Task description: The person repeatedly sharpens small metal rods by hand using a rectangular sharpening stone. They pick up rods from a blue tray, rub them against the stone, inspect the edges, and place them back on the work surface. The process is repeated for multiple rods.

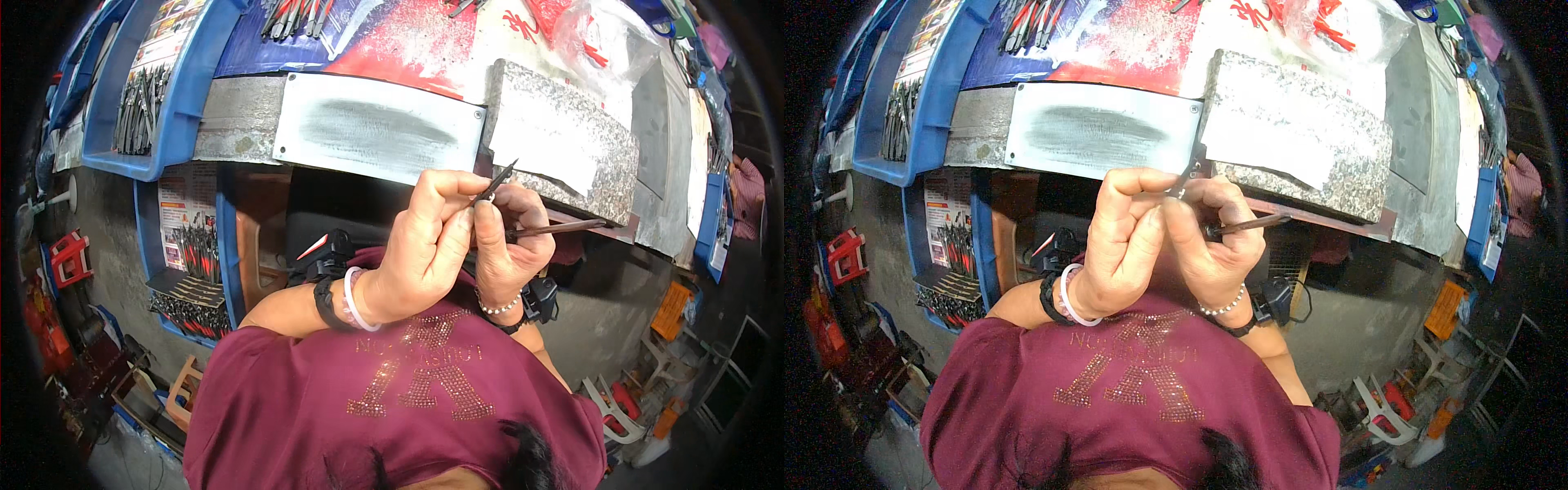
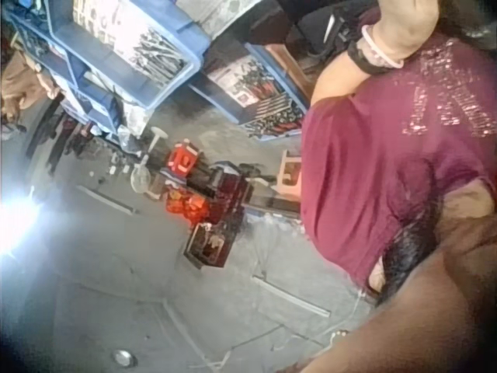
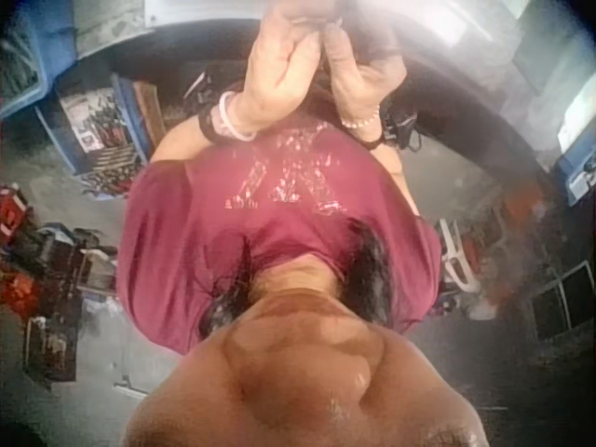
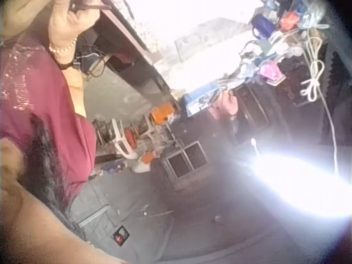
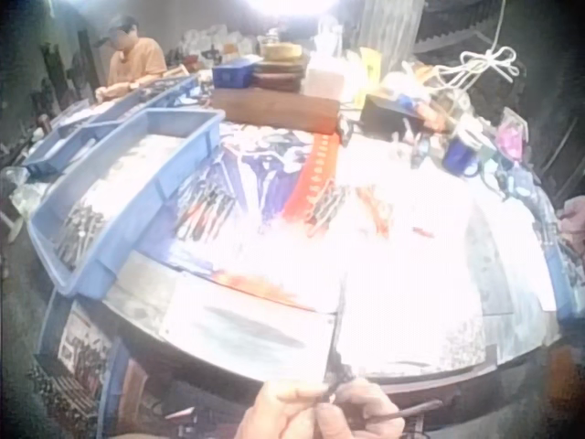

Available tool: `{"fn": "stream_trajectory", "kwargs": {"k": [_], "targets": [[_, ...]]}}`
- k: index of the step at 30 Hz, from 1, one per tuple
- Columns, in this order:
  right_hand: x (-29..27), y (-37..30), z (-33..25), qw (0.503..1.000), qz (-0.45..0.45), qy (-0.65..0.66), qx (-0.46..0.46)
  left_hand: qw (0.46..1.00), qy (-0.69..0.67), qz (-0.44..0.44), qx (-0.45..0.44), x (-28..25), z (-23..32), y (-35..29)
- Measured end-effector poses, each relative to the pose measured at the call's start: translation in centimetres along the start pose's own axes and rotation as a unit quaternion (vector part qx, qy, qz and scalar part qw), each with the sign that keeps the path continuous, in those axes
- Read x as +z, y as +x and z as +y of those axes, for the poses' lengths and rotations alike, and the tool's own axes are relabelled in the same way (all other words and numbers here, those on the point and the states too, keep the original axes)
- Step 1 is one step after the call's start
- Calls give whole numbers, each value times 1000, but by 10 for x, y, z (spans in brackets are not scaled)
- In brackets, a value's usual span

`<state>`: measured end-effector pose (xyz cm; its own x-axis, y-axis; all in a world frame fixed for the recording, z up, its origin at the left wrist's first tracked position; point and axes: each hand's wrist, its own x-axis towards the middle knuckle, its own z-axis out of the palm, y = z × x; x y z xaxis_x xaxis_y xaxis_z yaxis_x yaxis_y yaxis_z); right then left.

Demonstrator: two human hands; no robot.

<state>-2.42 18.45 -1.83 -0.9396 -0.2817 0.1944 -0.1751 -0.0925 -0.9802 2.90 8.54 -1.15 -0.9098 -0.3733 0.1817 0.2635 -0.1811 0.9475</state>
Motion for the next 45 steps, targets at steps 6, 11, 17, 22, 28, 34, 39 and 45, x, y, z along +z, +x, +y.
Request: {"fn": "stream_trajectory", "kwargs": {"k": [6,11,17,22,28,34,39,45], "targets": [[7,-5,10,998,21,-23,-52,999,31,-4,5,-3,-4,-3],[9,-4,9,988,26,-123,-93,999,43,2,18,0,-7,-4],[-11,7,-9,967,-24,137,216,999,-9,-10,-32,1,-5,-2],[-11,4,-3,994,-59,12,91,999,-3,1,-46,-2,0,1],[-2,-2,6,999,-17,-32,6,1000,21,6,-21,-5,0,-2],[5,6,6,970,8,-173,-171,995,11,-67,-67,-10,5,-2],[6,15,-6,986,-47,-153,-53,994,3,-50,-99,-12,9,5],[-13,33,-21,976,-149,85,137,990,46,-39,-129,-49,39,41]]}}
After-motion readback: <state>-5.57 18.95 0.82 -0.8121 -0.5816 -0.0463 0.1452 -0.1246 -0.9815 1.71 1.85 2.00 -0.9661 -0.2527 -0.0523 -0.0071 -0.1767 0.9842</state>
